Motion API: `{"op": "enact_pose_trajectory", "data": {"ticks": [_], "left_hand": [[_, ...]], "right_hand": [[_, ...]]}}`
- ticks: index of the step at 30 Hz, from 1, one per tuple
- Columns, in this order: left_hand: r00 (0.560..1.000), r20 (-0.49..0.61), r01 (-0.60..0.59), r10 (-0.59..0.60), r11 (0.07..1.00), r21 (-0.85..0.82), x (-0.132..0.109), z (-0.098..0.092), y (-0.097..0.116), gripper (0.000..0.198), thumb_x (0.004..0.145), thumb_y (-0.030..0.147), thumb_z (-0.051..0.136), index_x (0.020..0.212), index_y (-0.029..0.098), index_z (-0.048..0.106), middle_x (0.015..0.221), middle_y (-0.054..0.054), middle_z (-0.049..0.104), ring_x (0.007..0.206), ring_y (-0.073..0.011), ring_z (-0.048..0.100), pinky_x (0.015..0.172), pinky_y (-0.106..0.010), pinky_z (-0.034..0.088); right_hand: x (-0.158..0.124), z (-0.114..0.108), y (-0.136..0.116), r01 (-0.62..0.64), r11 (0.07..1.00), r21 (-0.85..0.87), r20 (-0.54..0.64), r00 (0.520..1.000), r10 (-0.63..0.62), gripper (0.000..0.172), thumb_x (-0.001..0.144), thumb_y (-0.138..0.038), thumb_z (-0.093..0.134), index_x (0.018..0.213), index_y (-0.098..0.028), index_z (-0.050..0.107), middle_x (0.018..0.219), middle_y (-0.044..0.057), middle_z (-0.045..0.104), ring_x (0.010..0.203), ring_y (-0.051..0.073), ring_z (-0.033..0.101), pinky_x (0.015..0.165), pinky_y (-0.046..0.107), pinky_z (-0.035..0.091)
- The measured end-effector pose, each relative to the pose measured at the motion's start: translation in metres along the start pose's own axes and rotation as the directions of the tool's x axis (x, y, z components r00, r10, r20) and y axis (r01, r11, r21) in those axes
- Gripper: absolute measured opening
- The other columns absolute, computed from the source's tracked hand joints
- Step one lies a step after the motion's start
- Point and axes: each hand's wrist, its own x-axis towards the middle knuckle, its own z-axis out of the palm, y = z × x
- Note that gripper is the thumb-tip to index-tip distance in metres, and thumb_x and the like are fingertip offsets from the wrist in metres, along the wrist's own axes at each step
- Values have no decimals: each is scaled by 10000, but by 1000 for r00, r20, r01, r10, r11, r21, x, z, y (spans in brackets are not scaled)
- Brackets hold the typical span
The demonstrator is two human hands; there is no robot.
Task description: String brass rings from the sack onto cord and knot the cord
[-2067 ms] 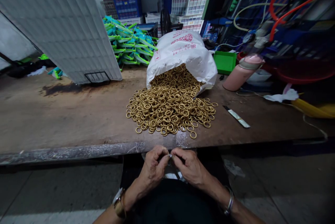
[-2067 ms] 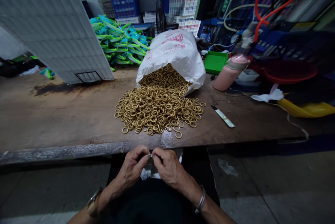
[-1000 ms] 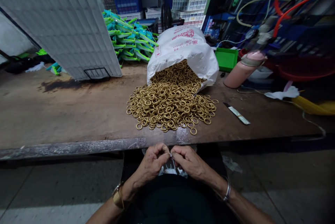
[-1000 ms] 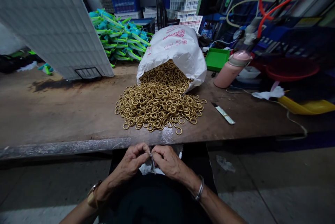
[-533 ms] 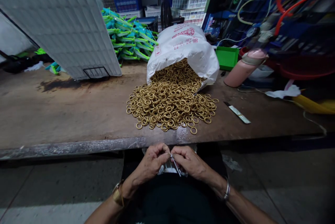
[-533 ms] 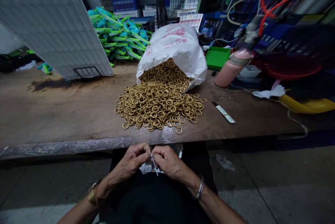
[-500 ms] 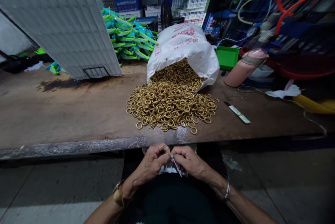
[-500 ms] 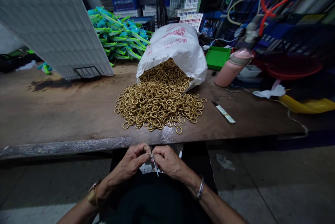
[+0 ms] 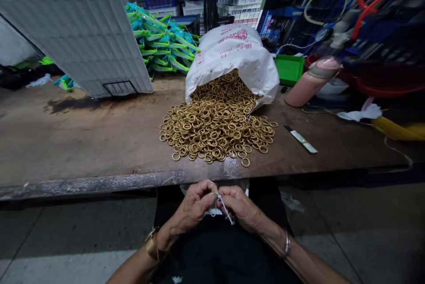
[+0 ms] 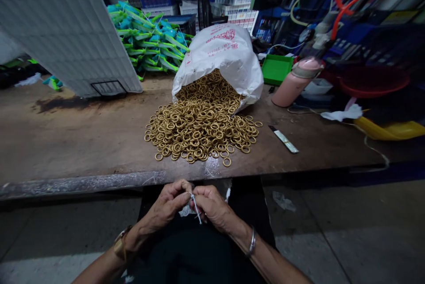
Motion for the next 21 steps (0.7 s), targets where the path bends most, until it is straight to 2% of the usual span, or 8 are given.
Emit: {"op": "enact_pose_trajectory", "data": {"ticks": [3,5,9,14,19,21], "left_hand": [[997,-35,59,-64,990,-127,2,-4,-6,277,742,408,579,721,156,467,609,36,448,538,-73,382,519,-191,320],[993,-55,87,-100,975,-203,3,-6,-11,296,729,422,594,729,163,451,568,64,391,481,-53,322,466,-176,271],[982,-98,133,-161,960,-245,3,-7,-14,325,713,448,606,733,177,427,518,94,325,412,-34,227,403,-175,171],[976,-135,144,-169,973,-178,1,-6,-10,318,713,440,601,711,173,427,510,97,313,406,-29,209,401,-174,172],[973,-205,101,-108,994,-43,2,-5,-14,224,743,350,558,687,162,450,550,69,370,455,-48,296,445,-180,263],[957,-288,54,-37,997,53,2,-4,-17,163,743,296,548,712,163,460,607,46,419,518,-70,370,497,-194,322]], "right_hand": [[2,2,-1,116,976,-183,-79,988,-132,202,731,-313,477,590,-170,500,488,-65,412,440,58,354,410,168,295],[3,1,-2,198,941,-274,-127,962,-240,192,757,-297,474,615,-172,507,536,-55,428,500,68,385,455,171,324],[3,-1,-3,268,930,-253,-215,921,-324,104,765,-274,481,766,-184,532,645,-39,485,578,86,451,533,186,390],[5,2,1,321,900,-295,-190,903,-385,143,752,-287,532,857,-190,537,769,1,548,687,117,522,614,217,445],[10,4,7,329,896,-300,-180,902,-392,93,731,-256,540,793,-187,532,694,-22,521,622,101,499,576,207,435],[11,4,8,316,901,-299,-200,902,-382,87,729,-263,543,764,-184,535,659,-33,505,587,94,483,542,200,421]]}}
